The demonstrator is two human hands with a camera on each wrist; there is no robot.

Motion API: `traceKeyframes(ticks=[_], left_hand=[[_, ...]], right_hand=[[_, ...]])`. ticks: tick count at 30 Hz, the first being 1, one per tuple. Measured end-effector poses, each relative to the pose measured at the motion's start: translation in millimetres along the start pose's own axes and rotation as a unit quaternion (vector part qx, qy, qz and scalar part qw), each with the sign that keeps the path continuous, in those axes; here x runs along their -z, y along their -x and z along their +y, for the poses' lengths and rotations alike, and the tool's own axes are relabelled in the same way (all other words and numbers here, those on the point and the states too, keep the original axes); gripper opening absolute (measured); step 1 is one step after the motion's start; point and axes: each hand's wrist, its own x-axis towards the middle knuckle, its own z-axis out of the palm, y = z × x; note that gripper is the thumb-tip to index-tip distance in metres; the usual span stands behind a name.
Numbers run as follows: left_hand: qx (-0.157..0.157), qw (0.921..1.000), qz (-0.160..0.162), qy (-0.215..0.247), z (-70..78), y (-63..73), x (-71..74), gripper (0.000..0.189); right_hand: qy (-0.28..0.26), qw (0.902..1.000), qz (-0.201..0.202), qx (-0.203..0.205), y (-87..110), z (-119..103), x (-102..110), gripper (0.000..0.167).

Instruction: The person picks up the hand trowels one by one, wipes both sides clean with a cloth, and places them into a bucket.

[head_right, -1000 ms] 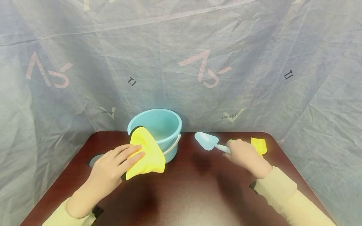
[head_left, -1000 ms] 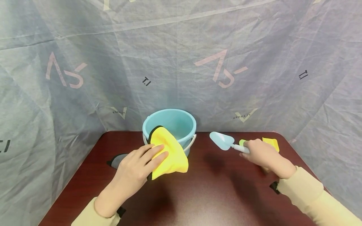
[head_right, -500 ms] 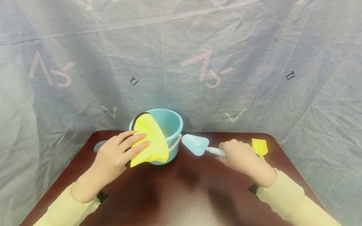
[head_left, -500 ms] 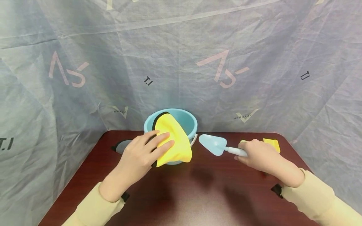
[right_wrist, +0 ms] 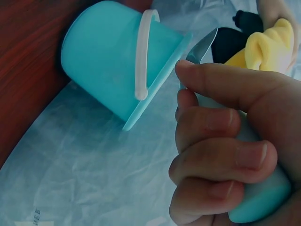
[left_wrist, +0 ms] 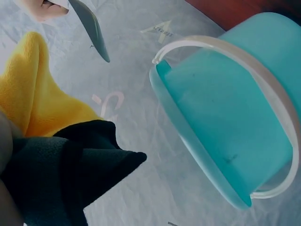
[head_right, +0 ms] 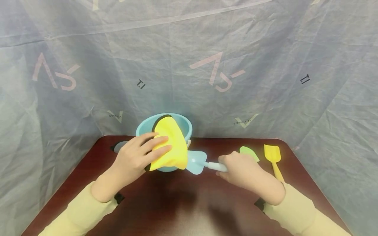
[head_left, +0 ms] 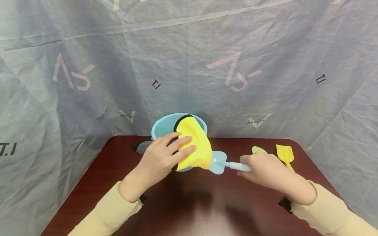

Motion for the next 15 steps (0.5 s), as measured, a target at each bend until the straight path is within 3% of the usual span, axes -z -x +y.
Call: traceKeyframes(ticks=[8, 15], left_hand=[[-0.028, 0.9986, -0.021, 0.038, 4.9, -7.0, -9.7, 0.027], [-0.055, 0.9951, -0.061, 0.055, 11.2, -8.3, -15.3, 0.027]], right_hand=[[-0.002, 0.9978, -0.013, 0.065, -2.8, -2.7, -3.7, 0.036], [0.002, 0.9973, -0.027, 0.068, -4.5, -3.2, -5.5, 0.034]])
